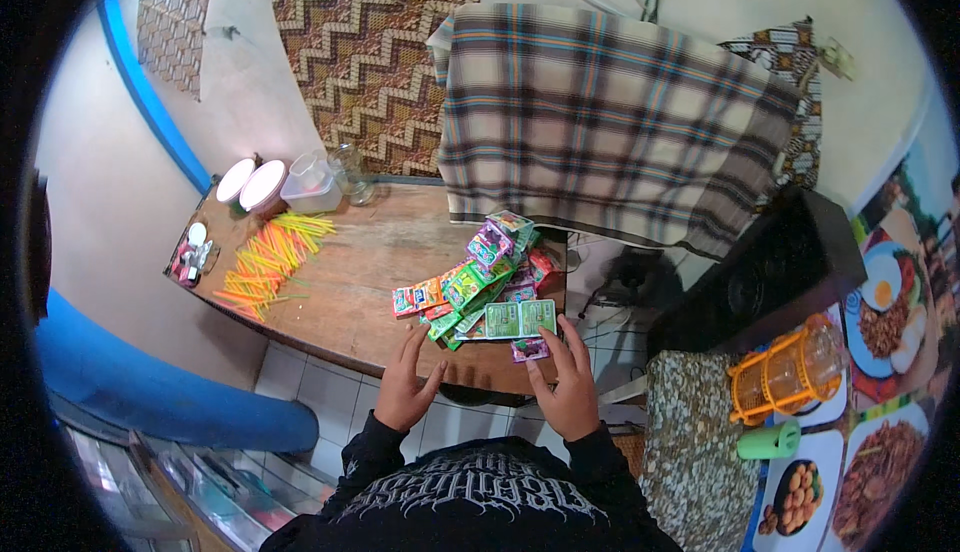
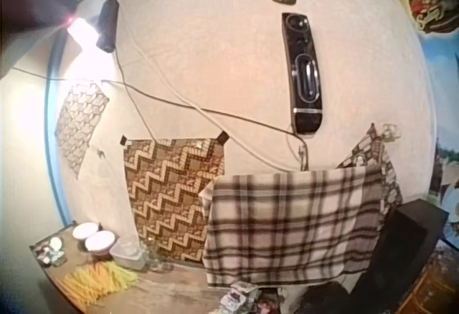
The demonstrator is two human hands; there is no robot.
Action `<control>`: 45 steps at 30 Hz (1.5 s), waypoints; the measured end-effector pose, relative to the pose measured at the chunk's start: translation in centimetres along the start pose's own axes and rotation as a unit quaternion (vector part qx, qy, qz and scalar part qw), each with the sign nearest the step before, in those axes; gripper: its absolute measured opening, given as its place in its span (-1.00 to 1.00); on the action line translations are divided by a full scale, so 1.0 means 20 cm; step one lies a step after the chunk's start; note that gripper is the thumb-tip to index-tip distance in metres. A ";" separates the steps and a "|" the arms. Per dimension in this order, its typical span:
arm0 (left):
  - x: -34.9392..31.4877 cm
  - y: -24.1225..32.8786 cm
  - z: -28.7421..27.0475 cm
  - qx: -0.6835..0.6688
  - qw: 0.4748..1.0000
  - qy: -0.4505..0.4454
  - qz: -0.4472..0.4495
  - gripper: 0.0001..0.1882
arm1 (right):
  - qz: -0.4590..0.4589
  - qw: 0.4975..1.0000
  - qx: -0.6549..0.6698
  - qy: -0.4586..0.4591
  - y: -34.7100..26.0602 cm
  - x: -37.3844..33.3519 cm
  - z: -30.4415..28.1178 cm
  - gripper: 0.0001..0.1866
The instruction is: Washing drinking glasses in a bucket and hanging instant drink mix packets on a display rack in a food stall.
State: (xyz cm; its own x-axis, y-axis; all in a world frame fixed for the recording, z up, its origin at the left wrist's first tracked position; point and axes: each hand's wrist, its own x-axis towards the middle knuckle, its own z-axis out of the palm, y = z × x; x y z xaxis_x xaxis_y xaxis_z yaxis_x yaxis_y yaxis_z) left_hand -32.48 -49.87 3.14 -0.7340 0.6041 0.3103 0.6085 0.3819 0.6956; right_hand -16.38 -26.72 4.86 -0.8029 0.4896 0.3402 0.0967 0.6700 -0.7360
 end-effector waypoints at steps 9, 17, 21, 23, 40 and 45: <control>0.03 -0.07 0.03 0.030 0.999 -0.029 -0.032 -0.25 | -0.006 0.996 0.007 -0.086 0.17 0.21 0.14 -0.37; 0.16 -0.25 0.11 0.070 0.989 -0.129 0.032 -0.22 | 0.059 0.979 -0.146 -0.127 0.27 0.26 0.41 -0.15; 0.16 -0.40 0.19 0.086 0.979 -0.181 0.037 -0.17 | 0.050 0.974 -0.190 -0.115 0.27 0.20 0.49 -0.23; 0.16 -0.45 0.20 0.095 0.976 -0.192 0.049 -0.15 | 0.065 0.974 -0.187 -0.109 0.26 0.18 0.52 -0.28; 0.15 -0.66 0.02 0.251 0.953 -0.163 0.037 -0.24 | 0.309 0.699 0.637 0.097 0.12 0.14 0.73 -0.59; 0.13 -0.74 -0.14 0.261 0.954 -0.145 0.004 -0.34 | 0.287 0.809 0.483 0.172 0.22 0.13 0.71 -0.61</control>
State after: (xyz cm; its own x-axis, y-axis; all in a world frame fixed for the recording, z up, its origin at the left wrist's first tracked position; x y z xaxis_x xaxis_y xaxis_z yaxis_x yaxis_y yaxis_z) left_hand -44.19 -55.94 -4.65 -0.6611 0.7471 0.0693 0.7361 0.6279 0.2529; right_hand -26.44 -30.44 -5.80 -0.5610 0.8032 -0.2002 -0.2417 -0.3903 -0.8884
